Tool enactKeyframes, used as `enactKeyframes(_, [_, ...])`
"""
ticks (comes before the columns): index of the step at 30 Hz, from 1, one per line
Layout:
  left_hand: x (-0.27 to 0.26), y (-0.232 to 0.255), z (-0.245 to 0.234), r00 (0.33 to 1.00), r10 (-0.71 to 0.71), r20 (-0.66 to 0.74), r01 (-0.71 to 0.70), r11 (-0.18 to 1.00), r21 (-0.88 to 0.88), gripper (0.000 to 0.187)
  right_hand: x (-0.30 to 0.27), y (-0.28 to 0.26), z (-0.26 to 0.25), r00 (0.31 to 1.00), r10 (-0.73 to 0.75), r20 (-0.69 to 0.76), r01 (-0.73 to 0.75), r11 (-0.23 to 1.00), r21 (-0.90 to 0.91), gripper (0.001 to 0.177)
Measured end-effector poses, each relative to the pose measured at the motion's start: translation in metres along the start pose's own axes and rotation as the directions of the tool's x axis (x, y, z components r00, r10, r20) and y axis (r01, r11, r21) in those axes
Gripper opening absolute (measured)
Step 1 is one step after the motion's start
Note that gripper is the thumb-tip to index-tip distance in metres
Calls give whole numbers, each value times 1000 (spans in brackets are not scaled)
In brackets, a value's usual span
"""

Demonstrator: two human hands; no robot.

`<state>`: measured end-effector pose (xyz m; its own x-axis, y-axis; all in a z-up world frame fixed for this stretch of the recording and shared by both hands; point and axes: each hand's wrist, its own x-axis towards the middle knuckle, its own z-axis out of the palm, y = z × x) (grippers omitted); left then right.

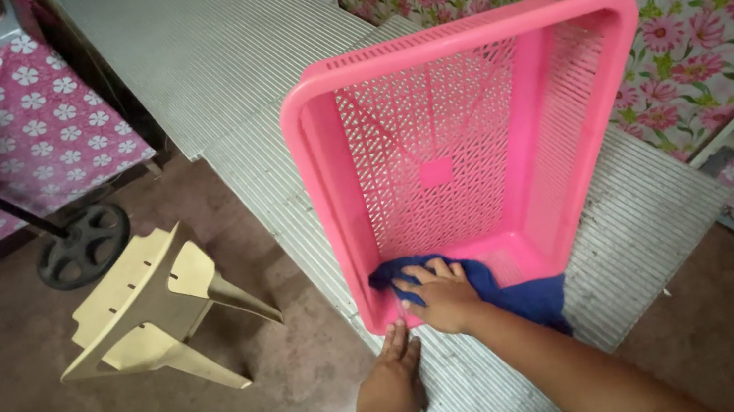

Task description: Wipe a plastic basket with a cloth and store it on a shelf.

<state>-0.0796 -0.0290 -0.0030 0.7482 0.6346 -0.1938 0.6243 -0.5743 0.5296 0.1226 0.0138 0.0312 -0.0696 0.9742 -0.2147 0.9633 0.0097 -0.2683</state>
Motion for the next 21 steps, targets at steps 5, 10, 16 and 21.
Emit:
enactKeyframes(5, [-1, -8, -11, 992, -1, 127, 4, 1000, -25, 78, -19, -2, 18, 998, -57, 35, 52, 990, 131, 49])
enactKeyframes(10, [4, -25, -8, 984, 79, 158, -82, 997, 12, 82, -13, -5, 30, 995, -84, 54, 71, 975, 212, 47])
enactKeyframes(16, [9, -24, -21, 970, 68, 232, -71, 997, 4, 74, 22, -23, 34, 992, -8, -127, 15, 998, 58, 44])
enactKeyframes(21, [3, -13, -35, 959, -12, 283, 1, 999, 40, 68, 24, 6, 84, 991, -6, -133, 53, 936, 348, 44])
